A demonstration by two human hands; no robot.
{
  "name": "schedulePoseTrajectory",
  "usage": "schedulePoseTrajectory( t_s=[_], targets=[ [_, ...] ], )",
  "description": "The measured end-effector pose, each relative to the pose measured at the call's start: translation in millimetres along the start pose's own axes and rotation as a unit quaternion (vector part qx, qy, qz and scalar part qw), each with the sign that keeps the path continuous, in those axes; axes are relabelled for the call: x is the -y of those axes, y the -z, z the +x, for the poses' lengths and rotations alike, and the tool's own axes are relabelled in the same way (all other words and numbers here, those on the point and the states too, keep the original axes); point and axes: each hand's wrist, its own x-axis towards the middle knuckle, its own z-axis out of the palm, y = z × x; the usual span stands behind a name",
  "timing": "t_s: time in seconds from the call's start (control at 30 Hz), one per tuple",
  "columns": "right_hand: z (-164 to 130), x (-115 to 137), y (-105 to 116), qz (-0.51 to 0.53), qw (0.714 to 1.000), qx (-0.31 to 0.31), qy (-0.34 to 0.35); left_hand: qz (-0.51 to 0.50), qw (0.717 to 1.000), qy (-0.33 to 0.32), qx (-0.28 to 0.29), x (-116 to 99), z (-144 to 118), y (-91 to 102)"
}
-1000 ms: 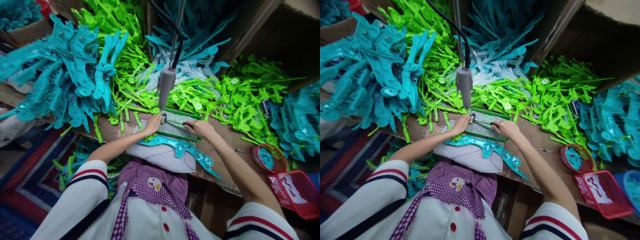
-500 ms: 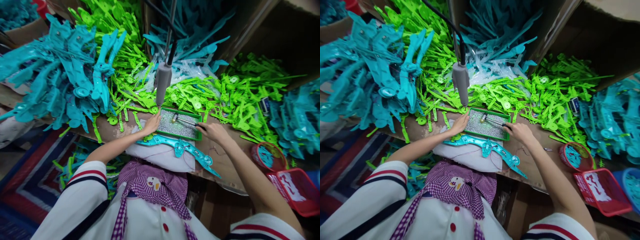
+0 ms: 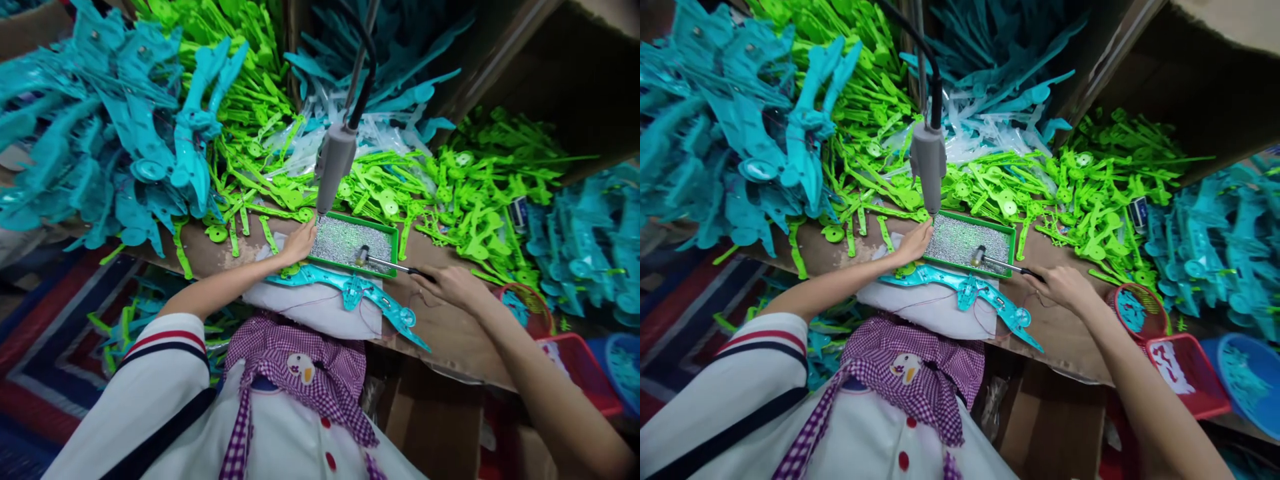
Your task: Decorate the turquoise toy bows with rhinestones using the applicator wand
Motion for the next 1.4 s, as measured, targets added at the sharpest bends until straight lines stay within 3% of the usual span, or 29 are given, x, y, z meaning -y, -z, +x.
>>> schedulePoseTrajectory(
  t_s=[0.1, 0.27, 0.4, 0.6, 0.7, 0.8, 0.9, 1.0, 1.17, 1.3, 1.4],
  targets=[
    [27, 29, 6, -0.015, 0.998, 0.04, 0.037, -0.003, 1.0, -0.009, -0.006, 4, 2, -3.5],
    [67, 71, 11, 0.017, 0.998, 0.03, 0.049, -0.007, 1.0, -0.015, 0.0, 7, 3, -5.4],
    [80, 81, 4, 0.039, 0.999, 0.012, 0.02, -0.009, 1.0, -0.013, -0.003, 7, 3, -5.2],
    [47, 46, -9, 0.041, 0.998, 0.006, -0.056, 0.0, 1.0, -0.01, 0.006, 4, 2, -2.2],
    [20, 38, -16, 0.102, 0.991, -0.037, -0.076, 0.0, 1.0, -0.001, 0.004, 2, 1, -0.4],
    [-13, 41, -27, 0.23, 0.955, -0.118, -0.141, -0.007, 1.0, -0.003, 0.004, 0, 0, 1.0],
    [-47, 39, -45, 0.275, 0.902, -0.171, -0.286, -0.006, 1.0, -0.005, 0.008, 0, -1, 1.7],
    [-69, 33, -64, 0.236, 0.877, -0.146, -0.392, -0.003, 1.0, -0.006, 0.008, 0, 0, 1.7],
    [-69, 39, -81, 0.246, 0.848, -0.084, -0.463, -0.001, 1.0, -0.006, 0.01, 1, 0, 1.7],
    [-55, 51, -64, 0.194, 0.859, -0.066, -0.469, -0.001, 1.0, -0.011, 0.019, 1, -1, 2.9],
    [-27, 68, -23, 0.18, 0.887, -0.183, -0.384, -0.001, 1.0, -0.014, 0.025, 0, -1, 4.7]
  ],
)
